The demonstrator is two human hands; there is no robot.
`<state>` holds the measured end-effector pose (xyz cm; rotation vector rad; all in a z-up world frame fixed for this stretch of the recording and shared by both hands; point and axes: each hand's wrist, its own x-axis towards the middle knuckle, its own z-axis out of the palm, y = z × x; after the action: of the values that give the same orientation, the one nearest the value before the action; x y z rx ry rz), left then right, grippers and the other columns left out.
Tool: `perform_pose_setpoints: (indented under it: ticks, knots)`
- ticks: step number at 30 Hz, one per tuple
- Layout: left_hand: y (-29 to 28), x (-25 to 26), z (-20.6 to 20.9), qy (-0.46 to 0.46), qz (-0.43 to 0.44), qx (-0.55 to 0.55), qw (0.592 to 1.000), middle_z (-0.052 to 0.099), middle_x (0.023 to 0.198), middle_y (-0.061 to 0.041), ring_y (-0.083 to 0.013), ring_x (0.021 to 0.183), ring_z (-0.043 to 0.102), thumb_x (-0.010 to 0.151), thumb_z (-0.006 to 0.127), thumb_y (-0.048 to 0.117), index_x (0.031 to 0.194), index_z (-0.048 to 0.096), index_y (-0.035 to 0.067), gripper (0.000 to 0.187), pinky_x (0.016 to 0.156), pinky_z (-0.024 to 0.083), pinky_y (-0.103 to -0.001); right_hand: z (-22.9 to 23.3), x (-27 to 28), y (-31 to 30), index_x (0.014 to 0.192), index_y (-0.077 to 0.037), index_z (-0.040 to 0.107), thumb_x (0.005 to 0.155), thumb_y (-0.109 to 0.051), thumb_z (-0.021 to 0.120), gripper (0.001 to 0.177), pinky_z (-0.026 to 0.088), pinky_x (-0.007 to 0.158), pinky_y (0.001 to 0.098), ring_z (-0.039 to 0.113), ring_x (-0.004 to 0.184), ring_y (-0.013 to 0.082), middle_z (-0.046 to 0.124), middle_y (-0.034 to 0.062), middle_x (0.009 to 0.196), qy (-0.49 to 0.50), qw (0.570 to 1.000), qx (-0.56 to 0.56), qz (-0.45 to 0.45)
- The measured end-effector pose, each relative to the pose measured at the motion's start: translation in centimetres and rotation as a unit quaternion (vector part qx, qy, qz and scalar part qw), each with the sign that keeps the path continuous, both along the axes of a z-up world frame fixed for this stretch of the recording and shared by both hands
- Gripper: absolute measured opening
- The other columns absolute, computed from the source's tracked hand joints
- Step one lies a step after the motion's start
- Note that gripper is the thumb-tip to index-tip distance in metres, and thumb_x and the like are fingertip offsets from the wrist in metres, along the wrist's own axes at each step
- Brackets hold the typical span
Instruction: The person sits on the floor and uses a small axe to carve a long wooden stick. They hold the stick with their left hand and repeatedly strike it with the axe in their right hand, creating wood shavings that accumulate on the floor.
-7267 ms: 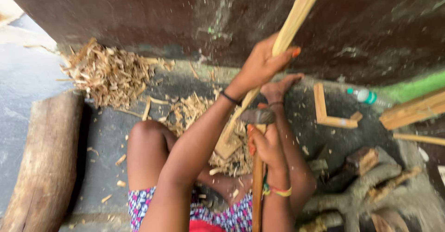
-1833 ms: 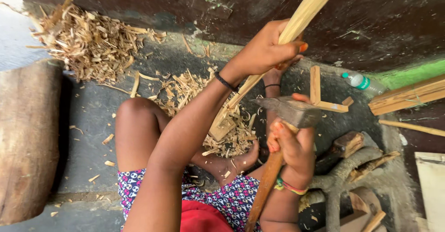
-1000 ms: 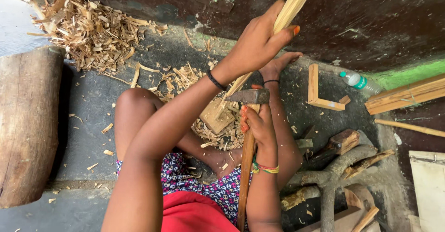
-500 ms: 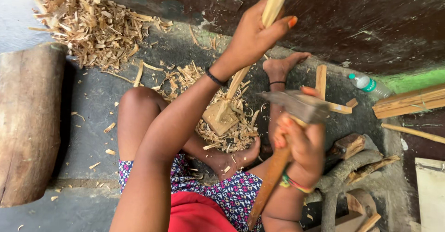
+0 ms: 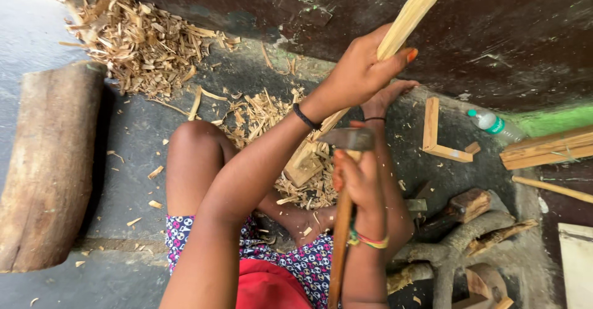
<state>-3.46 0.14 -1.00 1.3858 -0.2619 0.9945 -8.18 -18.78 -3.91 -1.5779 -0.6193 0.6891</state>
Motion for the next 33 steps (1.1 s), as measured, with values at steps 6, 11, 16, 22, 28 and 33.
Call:
perform_pose_setpoints:
  ticks: [6,11,16,22,28,33]
  knots:
    - [0.2,0.3,0.0,0.044,-0.001,0.01,0.999,0.069,0.095,-0.009,-0.0123,0.089,0.067,0.101,0.064,0.02,0.124,0.061,0.0,0.03,0.08,0.058,-0.032,8.9,-1.8,-3.4,0.151,-0.013,0.035,0.1,-0.008,0.061,0.057,0.045,0.045,0.0236,0.05,0.052,0.008,0.053,0.0023,0.077,-0.037,0.991,0.104,-0.071]
    - [-0.9,0.8,0.1,0.01,0.004,0.022,1.0,0.071,0.1,-0.008,-0.013,0.093,0.069,0.101,0.065,0.02,0.126,0.06,0.0,0.033,0.084,0.058,-0.033,7.4,-1.3,-4.7,0.148,-0.014,0.034,0.098,-0.009,0.061,0.057,0.044,0.043,0.0244,0.049,0.05,0.0084,0.054,0.0038,0.078,-0.033,0.995,0.071,-0.065]
    - [-2.6,1.2,0.6,0.103,-0.078,-0.043,0.991,0.071,0.092,-0.006,-0.0142,0.076,0.069,0.096,0.063,0.022,0.119,0.063,0.0,0.032,0.067,0.059,-0.033,-1.0,0.4,-1.7,0.137,-0.003,0.038,0.1,-0.012,0.061,0.045,0.044,0.04,0.0253,0.05,0.046,0.01,0.053,0.004,0.072,0.06,0.997,-0.045,-0.018]
    - [-2.4,0.8,0.7,0.058,-0.045,0.008,0.997,0.066,0.087,-0.004,-0.0123,0.077,0.064,0.099,0.067,0.022,0.123,0.062,0.001,0.032,0.069,0.056,-0.031,3.4,-0.2,-1.5,0.15,-0.013,0.032,0.097,-0.01,0.059,0.059,0.044,0.039,0.0242,0.05,0.046,0.0089,0.053,0.0029,0.072,0.006,0.999,0.005,-0.033]
    - [-2.5,0.9,0.6,0.035,-0.059,0.013,0.998,0.064,0.086,-0.003,-0.0095,0.075,0.064,0.103,0.067,0.021,0.125,0.061,0.001,0.031,0.067,0.056,-0.029,11.3,-3.3,-4.9,0.154,-0.013,0.032,0.103,-0.009,0.059,0.058,0.045,0.051,0.0241,0.048,0.058,0.0088,0.051,0.0036,0.082,-0.053,0.982,0.164,-0.079]
    - [-2.0,0.5,0.5,0.078,-0.113,-0.05,0.989,0.066,0.081,-0.003,-0.0085,0.07,0.067,0.1,0.066,0.02,0.123,0.062,0.0,0.031,0.061,0.057,-0.027,6.4,-1.9,-5.0,0.148,-0.013,0.035,0.099,-0.009,0.06,0.055,0.041,0.044,0.0242,0.045,0.053,0.0074,0.047,0.0014,0.076,0.001,0.994,0.09,-0.064]
